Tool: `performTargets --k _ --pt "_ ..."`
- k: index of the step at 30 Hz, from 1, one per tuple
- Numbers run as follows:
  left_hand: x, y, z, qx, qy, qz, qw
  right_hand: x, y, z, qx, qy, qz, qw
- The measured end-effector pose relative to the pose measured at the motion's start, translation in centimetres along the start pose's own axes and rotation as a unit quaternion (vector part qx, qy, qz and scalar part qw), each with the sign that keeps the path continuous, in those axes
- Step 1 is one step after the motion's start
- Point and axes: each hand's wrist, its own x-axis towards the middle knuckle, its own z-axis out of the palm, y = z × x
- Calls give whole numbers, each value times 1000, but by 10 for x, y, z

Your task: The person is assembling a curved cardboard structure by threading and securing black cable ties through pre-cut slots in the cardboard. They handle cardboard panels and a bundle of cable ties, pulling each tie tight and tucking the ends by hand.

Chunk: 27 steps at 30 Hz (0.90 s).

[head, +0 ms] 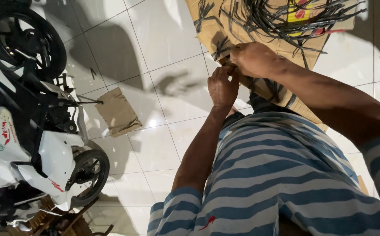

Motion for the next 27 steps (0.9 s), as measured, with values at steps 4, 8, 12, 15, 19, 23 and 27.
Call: performTargets --k 4,8,12,15,19,23,27 --pt "3 4 -7 -35 20 0 999 1 12 13 30 -3 0 1000" --pt "6 5 -9 -38 23 11 999 -2 11 3 188 -24 73 979" --pt "5 2 -8 -33 8 -3 999 -4 9 -1 266 -20 131 955" --pt "2 -3 -8 -13 -3 7 1000 -5 16 8 276 6 122 953" --pt "-2 -8 -12 -16 -50 4 999 -5 25 34 210 -41 154 965" --pt "-7 -28 2 -10 1 56 998 -16 32 71 299 108 139 938" --pt "-20 -29 -11 -79 -50 11 996 -20 34 82 389 152 172 892"
